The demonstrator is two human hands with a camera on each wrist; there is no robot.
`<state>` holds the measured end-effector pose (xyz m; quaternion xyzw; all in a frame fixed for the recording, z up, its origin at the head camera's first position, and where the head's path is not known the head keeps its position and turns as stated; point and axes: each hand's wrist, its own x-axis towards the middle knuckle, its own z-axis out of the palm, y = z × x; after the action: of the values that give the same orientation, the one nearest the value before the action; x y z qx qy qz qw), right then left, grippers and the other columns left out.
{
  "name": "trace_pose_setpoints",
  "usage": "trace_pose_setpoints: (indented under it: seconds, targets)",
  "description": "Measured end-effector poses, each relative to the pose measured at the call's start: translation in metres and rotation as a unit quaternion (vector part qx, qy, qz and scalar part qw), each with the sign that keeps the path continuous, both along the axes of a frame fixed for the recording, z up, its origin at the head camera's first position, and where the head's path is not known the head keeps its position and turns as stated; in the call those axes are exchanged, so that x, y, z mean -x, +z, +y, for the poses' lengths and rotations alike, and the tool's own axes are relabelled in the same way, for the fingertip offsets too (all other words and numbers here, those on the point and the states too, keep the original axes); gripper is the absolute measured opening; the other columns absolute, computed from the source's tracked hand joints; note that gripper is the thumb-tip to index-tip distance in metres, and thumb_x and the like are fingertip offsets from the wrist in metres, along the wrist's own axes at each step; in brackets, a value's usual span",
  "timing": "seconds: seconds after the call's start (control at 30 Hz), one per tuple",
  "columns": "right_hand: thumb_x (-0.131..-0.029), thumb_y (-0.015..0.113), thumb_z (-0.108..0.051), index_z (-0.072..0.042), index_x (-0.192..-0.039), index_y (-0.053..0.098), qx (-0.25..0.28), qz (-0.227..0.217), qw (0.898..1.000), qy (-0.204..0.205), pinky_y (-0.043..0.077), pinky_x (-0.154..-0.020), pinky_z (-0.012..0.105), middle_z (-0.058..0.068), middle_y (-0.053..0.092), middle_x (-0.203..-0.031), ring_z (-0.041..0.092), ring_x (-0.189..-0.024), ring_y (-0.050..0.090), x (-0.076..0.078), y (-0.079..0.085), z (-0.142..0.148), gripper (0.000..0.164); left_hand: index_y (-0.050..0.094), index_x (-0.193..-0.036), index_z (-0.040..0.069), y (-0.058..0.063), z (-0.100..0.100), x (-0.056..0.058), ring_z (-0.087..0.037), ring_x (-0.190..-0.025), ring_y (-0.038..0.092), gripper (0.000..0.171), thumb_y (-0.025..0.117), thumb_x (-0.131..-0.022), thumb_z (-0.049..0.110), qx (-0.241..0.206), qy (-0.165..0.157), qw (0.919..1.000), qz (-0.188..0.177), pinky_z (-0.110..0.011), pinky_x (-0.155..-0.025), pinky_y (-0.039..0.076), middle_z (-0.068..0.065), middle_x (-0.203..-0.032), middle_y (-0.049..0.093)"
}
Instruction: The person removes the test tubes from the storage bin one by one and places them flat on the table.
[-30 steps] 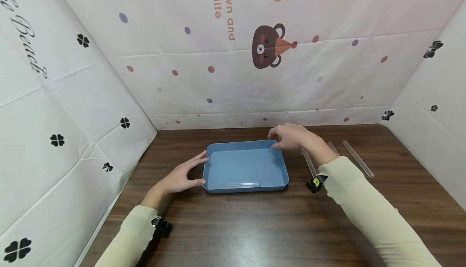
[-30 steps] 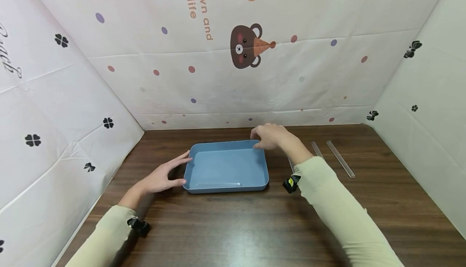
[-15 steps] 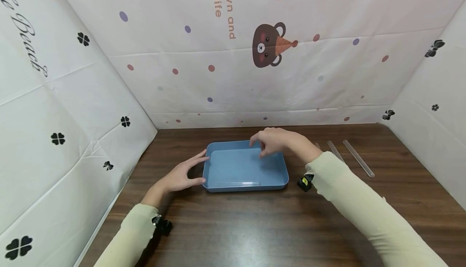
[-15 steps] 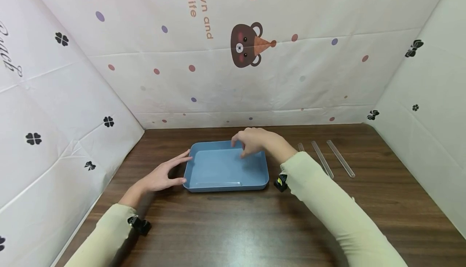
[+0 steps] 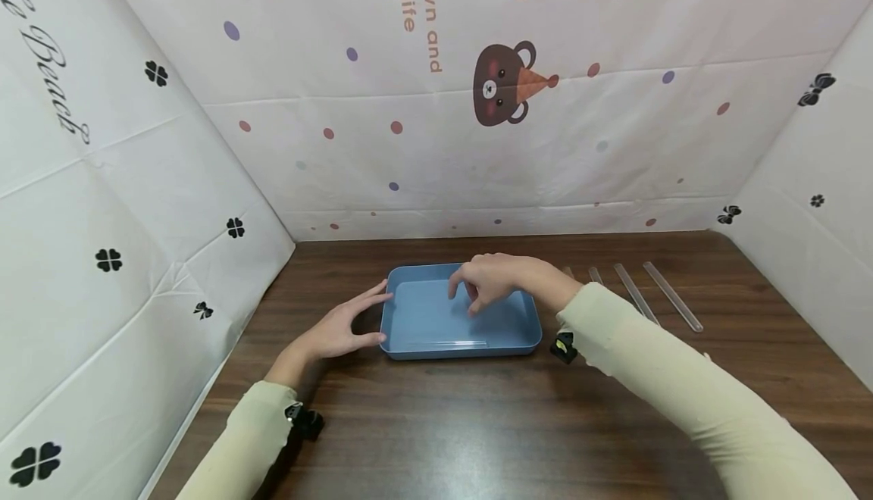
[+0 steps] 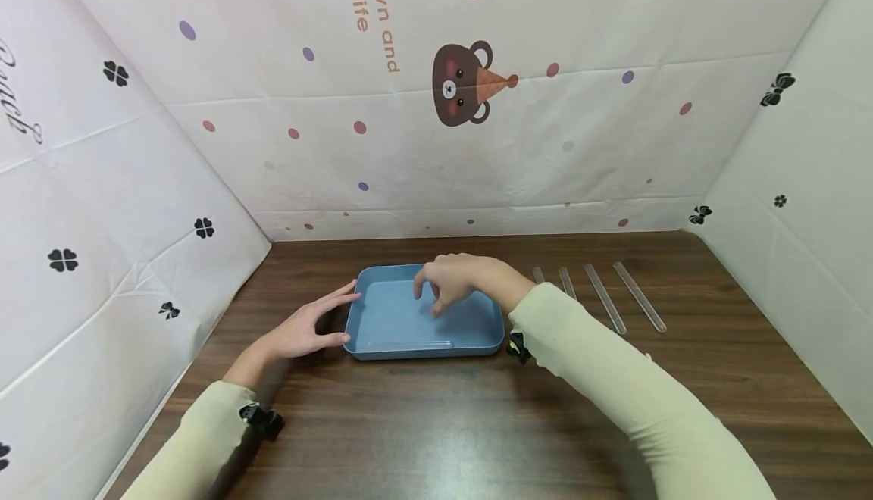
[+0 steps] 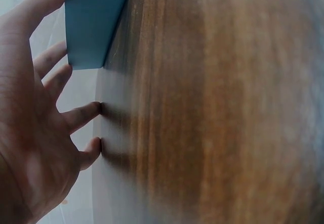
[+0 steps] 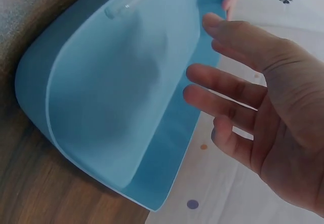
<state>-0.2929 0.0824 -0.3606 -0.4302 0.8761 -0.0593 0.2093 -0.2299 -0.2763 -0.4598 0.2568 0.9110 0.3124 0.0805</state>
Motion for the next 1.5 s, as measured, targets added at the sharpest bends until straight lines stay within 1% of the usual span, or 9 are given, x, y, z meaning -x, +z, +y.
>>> trace_pose_setpoints:
  seconds: [0.23, 0.37, 0.47, 0.63, 0.83, 1.07, 1.2, 1.3, 1.5]
  targets:
    - [-0.1, 0.088, -0.026, -0.017, -0.142, 0.076, 0.006, -0.012, 1.0, 0.015, 0.05, -0.07, 0.022, -0.003, 0.075, -0.093, 0.006, -0.079, 0.063, -0.006, -0.006, -0.008, 0.044, 0.048, -0.172, 0.019, 0.0, 0.0, 0.001, -0.045, -0.174, 0.032, 0.079, 0.08, -0.104, 0.039, 0.0, 0.001, 1.0, 0.002, -0.08, -0.13, 0.034, -0.006, -0.191, 0.025]
    - [-0.101, 0.088, -0.024, -0.018, -0.141, 0.076, 0.009, -0.035, 0.999, 0.008, 0.05, -0.072, 0.022, -0.003, 0.074, -0.094, 0.007, -0.08, 0.062, -0.01, -0.011, -0.011, 0.043, 0.048, -0.172, 0.019, -0.001, 0.0, 0.001, -0.045, -0.173, 0.032, 0.078, 0.08, -0.104, 0.039, 0.002, -0.003, 1.0, 0.005, -0.08, -0.13, 0.035, -0.006, -0.191, 0.025]
    - [-0.1, 0.088, -0.025, -0.019, -0.14, 0.076, 0.007, -0.041, 0.999, 0.006, 0.051, -0.071, 0.022, -0.004, 0.073, -0.094, 0.007, -0.08, 0.062, -0.012, -0.014, -0.012, 0.043, 0.048, -0.172, 0.019, -0.001, 0.0, 0.001, -0.046, -0.173, 0.032, 0.078, 0.08, -0.104, 0.039, 0.001, -0.004, 1.0, 0.005, -0.08, -0.13, 0.035, -0.007, -0.191, 0.025]
    - [-0.099, 0.09, -0.026, -0.02, -0.137, 0.077, -0.001, -0.032, 0.999, 0.01, 0.051, -0.071, 0.024, -0.005, 0.074, -0.094, 0.008, -0.082, 0.063, -0.015, -0.021, -0.018, 0.04, 0.049, -0.172, 0.017, 0.0, 0.0, 0.001, -0.045, -0.173, 0.032, 0.078, 0.08, -0.103, 0.038, -0.002, 0.001, 1.0, 0.004, -0.08, -0.131, 0.034, -0.007, -0.19, 0.026]
    - [-0.1, 0.089, -0.026, -0.022, -0.138, 0.077, -0.024, -0.026, 0.999, 0.02, 0.052, -0.076, 0.025, -0.005, 0.076, -0.099, 0.007, -0.087, 0.064, -0.019, -0.029, -0.022, 0.04, 0.048, -0.172, 0.017, -0.001, 0.0, 0.0, -0.045, -0.173, 0.033, 0.078, 0.08, -0.104, 0.038, 0.002, 0.0, 1.0, 0.004, -0.079, -0.131, 0.035, -0.007, -0.19, 0.026]
    - [-0.101, 0.087, -0.022, -0.023, -0.14, 0.076, -0.027, -0.032, 0.999, 0.02, 0.053, -0.078, 0.027, -0.002, 0.079, -0.103, 0.008, -0.088, 0.065, -0.021, -0.03, -0.025, 0.04, 0.049, -0.172, 0.017, -0.001, 0.0, 0.001, -0.045, -0.173, 0.033, 0.078, 0.08, -0.104, 0.038, 0.002, 0.0, 1.0, 0.005, -0.079, -0.131, 0.034, -0.007, -0.19, 0.027]
    - [-0.102, 0.086, -0.019, -0.025, -0.141, 0.075, -0.038, -0.03, 0.999, 0.019, 0.056, -0.081, 0.029, -0.001, 0.08, -0.108, 0.009, -0.091, 0.066, -0.022, -0.031, -0.029, 0.041, 0.049, -0.172, 0.017, -0.001, 0.0, 0.001, -0.045, -0.173, 0.034, 0.078, 0.08, -0.104, 0.038, 0.003, 0.001, 1.0, 0.005, -0.079, -0.131, 0.034, -0.008, -0.19, 0.027]
    - [-0.102, 0.086, -0.018, -0.027, -0.141, 0.075, -0.048, -0.022, 0.998, 0.021, 0.058, -0.082, 0.03, -0.002, 0.08, -0.107, 0.008, -0.09, 0.067, -0.025, -0.032, -0.032, 0.041, 0.049, -0.172, 0.017, -0.001, 0.0, 0.001, -0.045, -0.173, 0.033, 0.078, 0.08, -0.104, 0.039, 0.004, 0.002, 1.0, 0.004, -0.079, -0.131, 0.034, -0.008, -0.19, 0.027]
    - [-0.102, 0.085, -0.015, -0.028, -0.138, 0.077, -0.05, -0.022, 0.998, 0.02, 0.056, -0.079, 0.029, -0.003, 0.078, -0.106, 0.009, -0.088, 0.066, -0.029, -0.033, -0.036, 0.039, 0.049, -0.172, 0.016, -0.001, 0.001, 0.0, -0.045, -0.173, 0.034, 0.078, 0.08, -0.104, 0.038, 0.002, 0.001, 1.0, 0.005, -0.079, -0.131, 0.034, -0.008, -0.19, 0.027]
